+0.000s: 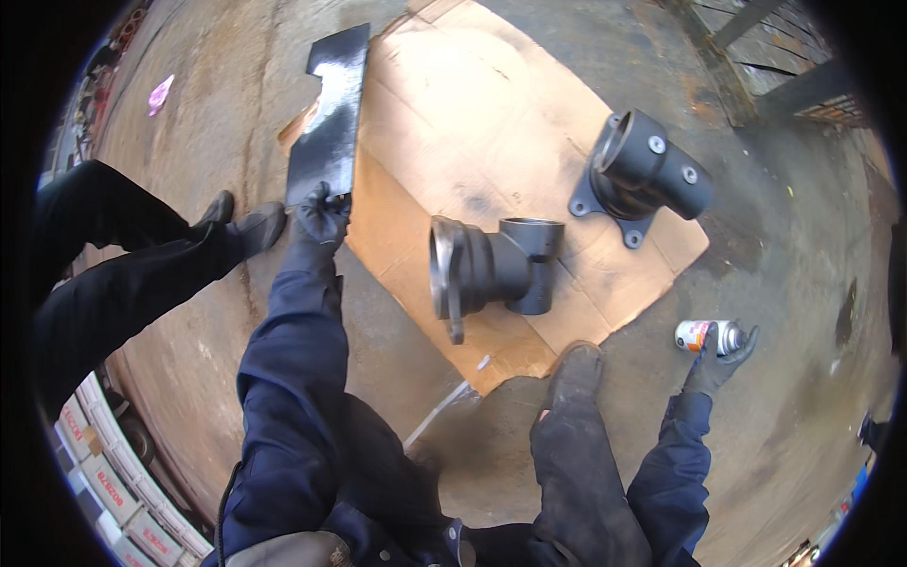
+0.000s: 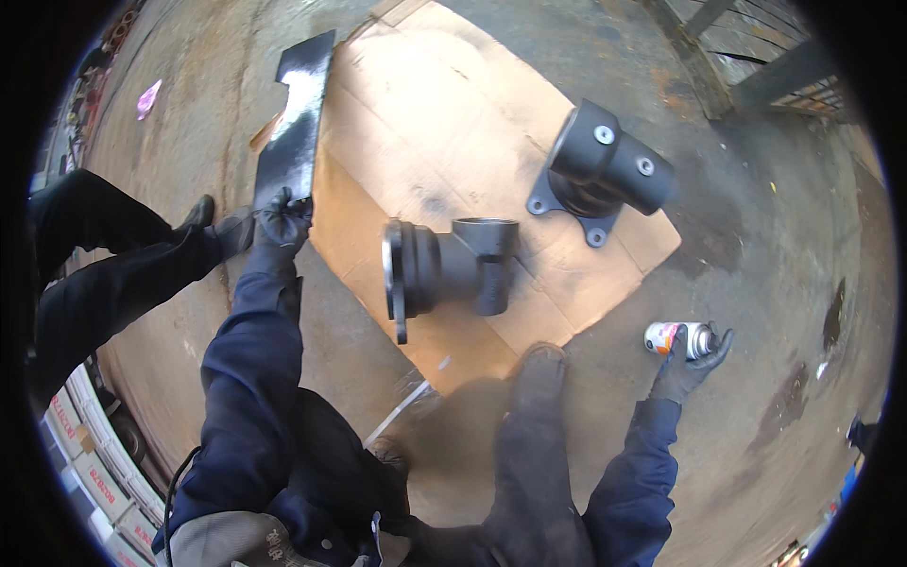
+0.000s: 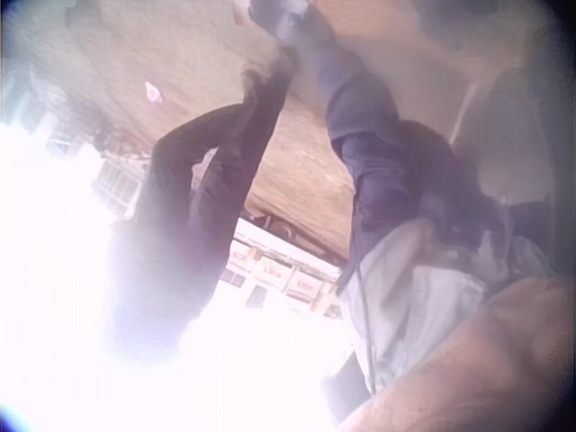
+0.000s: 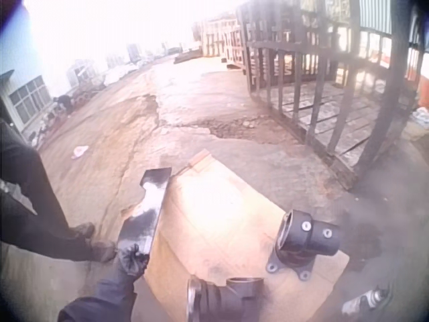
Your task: The person sprays black paint onto several metal pipe fittings and a flat metal piece using a spray can. They rotate the parts to coat different sides and place them on a cardboard sheet. Another person hands over a metal housing part, which is also sprayed.
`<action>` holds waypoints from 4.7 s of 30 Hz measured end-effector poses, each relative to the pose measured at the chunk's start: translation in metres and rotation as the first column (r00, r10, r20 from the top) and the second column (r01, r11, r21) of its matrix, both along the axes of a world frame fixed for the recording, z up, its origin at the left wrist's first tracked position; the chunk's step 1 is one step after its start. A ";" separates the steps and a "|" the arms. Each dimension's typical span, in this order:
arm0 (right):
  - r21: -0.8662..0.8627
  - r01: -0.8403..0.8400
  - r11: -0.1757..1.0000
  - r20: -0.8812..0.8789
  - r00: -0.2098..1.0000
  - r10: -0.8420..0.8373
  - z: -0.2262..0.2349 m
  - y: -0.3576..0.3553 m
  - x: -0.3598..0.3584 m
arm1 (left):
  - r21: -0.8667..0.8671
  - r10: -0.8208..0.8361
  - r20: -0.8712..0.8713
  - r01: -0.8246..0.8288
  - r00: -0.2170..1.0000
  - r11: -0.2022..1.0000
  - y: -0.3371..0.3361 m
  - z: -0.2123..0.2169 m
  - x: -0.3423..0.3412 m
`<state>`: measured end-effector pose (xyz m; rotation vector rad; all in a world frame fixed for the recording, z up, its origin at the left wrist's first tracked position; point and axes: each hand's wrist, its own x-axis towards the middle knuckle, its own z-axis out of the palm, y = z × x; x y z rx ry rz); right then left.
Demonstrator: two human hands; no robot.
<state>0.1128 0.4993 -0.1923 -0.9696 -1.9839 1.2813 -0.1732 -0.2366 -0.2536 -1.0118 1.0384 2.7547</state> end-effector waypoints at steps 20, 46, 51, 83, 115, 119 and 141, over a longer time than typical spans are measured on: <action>0.076 0.322 0.944 0.076 0.942 -0.327 -0.005 0.098 0.049 | -0.516 -0.098 0.652 0.535 0.752 0.669 -0.073 0.090 0.162; -0.667 0.630 0.398 0.742 0.511 0.434 0.517 -0.352 0.638 | -0.247 -0.297 0.838 0.804 0.458 0.541 0.001 0.588 0.428; -0.652 0.502 0.569 0.756 0.372 0.539 0.553 -0.334 0.603 | -0.306 -0.296 0.759 0.719 0.580 0.623 0.045 0.609 0.410; -0.700 0.326 0.635 0.592 0.763 0.261 0.664 0.033 0.305 | -0.425 -0.323 0.467 0.530 0.823 0.734 0.320 0.767 0.254; -0.612 0.220 0.760 0.703 0.592 0.394 0.658 -0.126 0.124 | -0.869 -0.304 -0.038 0.118 0.952 0.481 -0.058 1.145 -0.122; -0.639 0.127 0.759 0.670 0.577 0.467 0.688 -0.220 0.099 | -0.468 -0.411 0.065 0.391 0.910 0.792 -0.091 1.111 -0.172; -0.572 0.096 0.815 0.692 0.590 0.416 0.736 -0.316 0.062 | -0.857 -0.600 -0.074 0.257 0.796 0.446 -0.116 1.141 -0.116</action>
